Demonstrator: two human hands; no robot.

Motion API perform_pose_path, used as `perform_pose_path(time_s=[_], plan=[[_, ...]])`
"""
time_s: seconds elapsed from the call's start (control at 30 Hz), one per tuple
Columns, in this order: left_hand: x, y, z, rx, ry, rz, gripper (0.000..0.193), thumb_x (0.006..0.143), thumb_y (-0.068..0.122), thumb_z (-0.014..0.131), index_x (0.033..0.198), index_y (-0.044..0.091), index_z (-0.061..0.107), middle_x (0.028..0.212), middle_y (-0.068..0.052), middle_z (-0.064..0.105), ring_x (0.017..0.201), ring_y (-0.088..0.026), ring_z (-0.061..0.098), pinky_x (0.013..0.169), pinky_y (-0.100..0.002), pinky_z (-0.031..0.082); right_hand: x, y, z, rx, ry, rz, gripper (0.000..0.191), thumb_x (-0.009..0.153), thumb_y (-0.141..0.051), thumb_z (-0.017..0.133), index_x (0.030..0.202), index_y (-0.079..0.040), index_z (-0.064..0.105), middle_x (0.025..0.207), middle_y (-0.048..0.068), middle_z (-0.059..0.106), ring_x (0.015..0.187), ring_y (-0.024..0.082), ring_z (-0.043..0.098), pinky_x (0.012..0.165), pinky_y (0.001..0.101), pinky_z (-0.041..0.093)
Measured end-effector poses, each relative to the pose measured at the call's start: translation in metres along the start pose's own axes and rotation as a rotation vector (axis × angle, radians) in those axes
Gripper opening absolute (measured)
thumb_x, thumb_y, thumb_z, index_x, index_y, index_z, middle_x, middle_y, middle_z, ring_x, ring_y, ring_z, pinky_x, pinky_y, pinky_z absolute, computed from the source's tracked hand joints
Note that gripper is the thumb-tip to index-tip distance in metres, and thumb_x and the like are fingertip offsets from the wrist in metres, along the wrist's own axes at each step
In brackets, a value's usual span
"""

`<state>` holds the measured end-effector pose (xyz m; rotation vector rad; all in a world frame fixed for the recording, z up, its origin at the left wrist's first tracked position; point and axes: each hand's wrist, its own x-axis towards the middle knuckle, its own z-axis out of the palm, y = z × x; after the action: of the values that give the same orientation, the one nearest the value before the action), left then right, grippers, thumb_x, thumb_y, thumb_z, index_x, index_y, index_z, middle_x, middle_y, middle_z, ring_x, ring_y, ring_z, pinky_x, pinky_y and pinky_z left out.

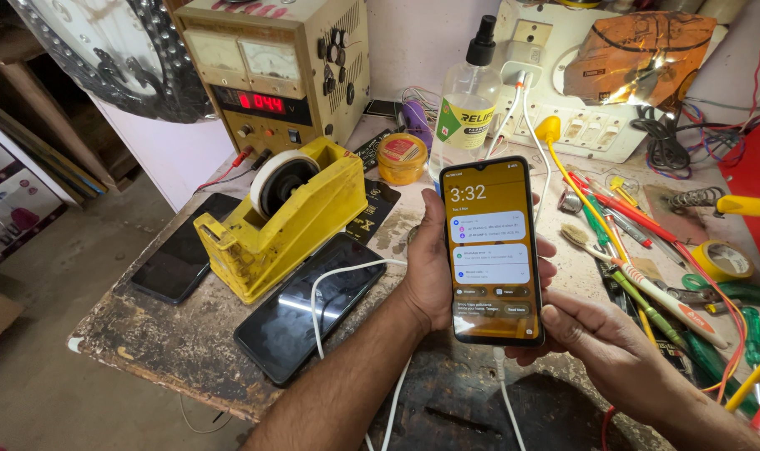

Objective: The person works on a disassembled smartphone at a cluttered repair bench, using a green-handled screwdriver to unscrew and pry inside the phone, then detaches the old battery and presses a new battery into the phone body. They align the back cover, press it closed around the edges, and power the phone on, holding it up as the screen lights to the lock screen.

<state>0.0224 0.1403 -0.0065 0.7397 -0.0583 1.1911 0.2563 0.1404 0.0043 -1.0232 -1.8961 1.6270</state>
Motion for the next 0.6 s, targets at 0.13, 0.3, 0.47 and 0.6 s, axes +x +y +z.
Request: perform_pose_path(time_s=[0.13,0.3,0.47,0.6], plan=[[0.0,-0.001,-0.001,0.004,0.0,0.003,0.116,0.094,0.095,0.021,0.165,0.005,0.04,0.131,-0.031,0.062,0.115,-0.041,0.068,0.101,-0.055,0.055,0.0,0.001,0.0,-0.006,0.0,0.005,0.045,0.1,-0.03,0.045,0.126,0.002,0.063,0.102,0.014,0.081,0.09,0.02,0.078,0.087,0.0387,0.063],[0.0,-0.001,-0.002,-0.002,-0.003,0.009,0.115,0.095,0.094,0.022,0.165,0.005,0.039,0.131,-0.031,0.063,0.115,-0.041,0.068,0.101,-0.055,0.055,0.0,0.002,0.0,0.004,-0.003,-0.012,0.05,0.099,-0.031,0.046,0.129,0.004,0.067,0.105,0.013,0.081,0.091,0.02,0.077,0.087,0.0389,0.063],[0.002,-0.001,0.001,0.033,0.021,0.024,0.11,0.095,0.091,0.021,0.161,0.006,0.042,0.13,-0.028,0.064,0.115,-0.039,0.067,0.101,-0.054,0.055,0.005,-0.004,0.004,0.149,0.066,0.089,0.047,0.099,-0.03,0.045,0.129,0.0,0.065,0.108,0.012,0.079,0.089,0.021,0.074,0.085,0.0401,0.061],[0.007,0.0,0.006,0.078,0.132,0.262,0.101,0.102,0.083,0.024,0.143,-0.004,0.051,0.125,-0.024,0.064,0.114,-0.037,0.067,0.104,-0.055,0.055,0.007,-0.012,0.008,0.346,0.145,0.212,0.05,0.108,-0.033,0.041,0.126,0.007,0.065,0.118,0.018,0.08,0.101,0.027,0.074,0.09,0.0422,0.059]])
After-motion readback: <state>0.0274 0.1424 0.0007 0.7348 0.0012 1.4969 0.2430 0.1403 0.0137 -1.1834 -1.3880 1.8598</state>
